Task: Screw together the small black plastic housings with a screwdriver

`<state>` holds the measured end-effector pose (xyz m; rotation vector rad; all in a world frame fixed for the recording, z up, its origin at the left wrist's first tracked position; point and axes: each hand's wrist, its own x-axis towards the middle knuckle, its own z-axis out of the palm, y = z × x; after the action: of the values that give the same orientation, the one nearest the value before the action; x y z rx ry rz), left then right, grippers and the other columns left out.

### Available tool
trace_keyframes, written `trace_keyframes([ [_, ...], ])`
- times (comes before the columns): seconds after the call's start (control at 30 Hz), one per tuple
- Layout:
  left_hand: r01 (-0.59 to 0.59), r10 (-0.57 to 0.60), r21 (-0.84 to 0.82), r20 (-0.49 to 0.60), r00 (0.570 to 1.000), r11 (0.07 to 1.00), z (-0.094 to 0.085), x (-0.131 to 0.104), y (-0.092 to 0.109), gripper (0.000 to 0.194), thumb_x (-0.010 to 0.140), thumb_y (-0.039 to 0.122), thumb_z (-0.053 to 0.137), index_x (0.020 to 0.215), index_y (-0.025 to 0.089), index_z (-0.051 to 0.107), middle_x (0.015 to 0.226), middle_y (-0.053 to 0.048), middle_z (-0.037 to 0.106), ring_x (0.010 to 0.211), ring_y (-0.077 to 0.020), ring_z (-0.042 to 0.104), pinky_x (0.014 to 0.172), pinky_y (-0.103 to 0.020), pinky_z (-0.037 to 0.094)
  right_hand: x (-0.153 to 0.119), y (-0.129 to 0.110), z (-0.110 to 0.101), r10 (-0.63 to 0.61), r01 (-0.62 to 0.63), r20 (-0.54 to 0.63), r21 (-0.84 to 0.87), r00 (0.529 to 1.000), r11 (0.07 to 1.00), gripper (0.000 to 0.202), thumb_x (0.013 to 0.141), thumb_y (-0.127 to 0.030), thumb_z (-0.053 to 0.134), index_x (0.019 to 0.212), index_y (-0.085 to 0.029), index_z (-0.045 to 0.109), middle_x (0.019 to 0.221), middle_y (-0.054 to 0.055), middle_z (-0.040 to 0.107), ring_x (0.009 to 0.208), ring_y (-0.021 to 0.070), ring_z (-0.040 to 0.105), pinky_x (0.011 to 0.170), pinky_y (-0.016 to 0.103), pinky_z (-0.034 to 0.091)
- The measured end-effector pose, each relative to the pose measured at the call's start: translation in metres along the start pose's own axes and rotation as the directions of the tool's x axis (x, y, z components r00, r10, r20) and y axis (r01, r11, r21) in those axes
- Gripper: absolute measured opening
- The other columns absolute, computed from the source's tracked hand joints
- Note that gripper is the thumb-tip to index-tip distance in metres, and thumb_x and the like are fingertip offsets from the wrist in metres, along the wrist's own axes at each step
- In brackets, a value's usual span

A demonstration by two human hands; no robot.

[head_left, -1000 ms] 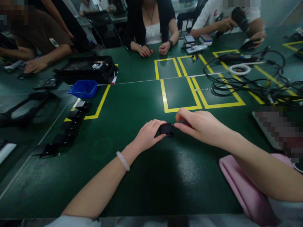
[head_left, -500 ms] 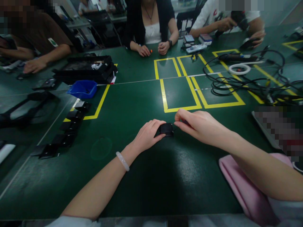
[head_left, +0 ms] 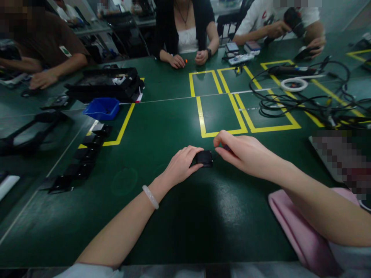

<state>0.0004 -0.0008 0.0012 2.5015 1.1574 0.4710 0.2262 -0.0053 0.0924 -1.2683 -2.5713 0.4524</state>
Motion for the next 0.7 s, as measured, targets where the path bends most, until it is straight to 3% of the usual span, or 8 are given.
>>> trace_keyframes([
  [0.23, 0.004, -0.004, -0.019, -0.004, 1.0, 1.0, 0.0004, -0.0001, -0.0004, 0.038, 0.09, 0.035, 0.055, 0.123, 0.02, 0.044, 0.116, -0.009, 0.055, 0.104, -0.0239, 0.054, 0.09, -0.04, 0.045, 0.0015, 0.0, -0.0004, 0.004, -0.004, 0.025, -0.014, 1.0, 1.0, 0.019, 0.094, -0.038, 0.04, 0.093, -0.021, 0.048, 0.068, -0.002, 0.056, 0.058, 0.0133, 0.052, 0.056, 0.024, 0.028],
  [0.47, 0.006, -0.007, -0.023, -0.014, 1.0, 1.0, 0.0002, 0.0001, -0.0027, 0.039, 0.09, 0.034, 0.054, 0.125, 0.021, 0.043, 0.117, -0.009, 0.055, 0.107, -0.0243, 0.054, 0.091, -0.041, 0.045, 0.0003, 0.0033, 0.0002, -0.011, 0.01, 0.017, 0.024, 1.0, 1.0, 0.016, 0.092, -0.028, 0.041, 0.106, -0.02, 0.044, 0.079, 0.001, 0.061, 0.066, 0.0146, 0.056, 0.059, 0.024, 0.032],
  [0.6, 0.009, -0.009, -0.022, -0.011, 1.0, 1.0, -0.0006, 0.0003, -0.003, 0.04, 0.09, 0.035, 0.054, 0.126, 0.021, 0.043, 0.117, -0.009, 0.055, 0.106, -0.0244, 0.054, 0.091, -0.041, 0.046, 0.0013, 0.0016, 0.0007, 0.027, -0.027, 0.014, -0.007, 1.0, 1.0, 0.02, 0.094, -0.038, 0.038, 0.097, -0.02, 0.047, 0.071, 0.0, 0.059, 0.061, 0.0147, 0.054, 0.058, 0.024, 0.031],
  [0.7, 0.018, -0.018, -0.018, -0.002, 1.0, 1.0, -0.0008, 0.0004, -0.0027, 0.039, 0.091, 0.035, 0.053, 0.126, 0.021, 0.043, 0.118, -0.009, 0.055, 0.106, -0.0242, 0.054, 0.091, -0.041, 0.046, 0.0013, 0.0013, 0.0007, 0.04, -0.04, 0.01, -0.016, 0.999, 0.999, 0.018, 0.095, -0.035, 0.037, 0.096, -0.02, 0.047, 0.069, -0.001, 0.057, 0.06, 0.0144, 0.053, 0.057, 0.024, 0.03],
])
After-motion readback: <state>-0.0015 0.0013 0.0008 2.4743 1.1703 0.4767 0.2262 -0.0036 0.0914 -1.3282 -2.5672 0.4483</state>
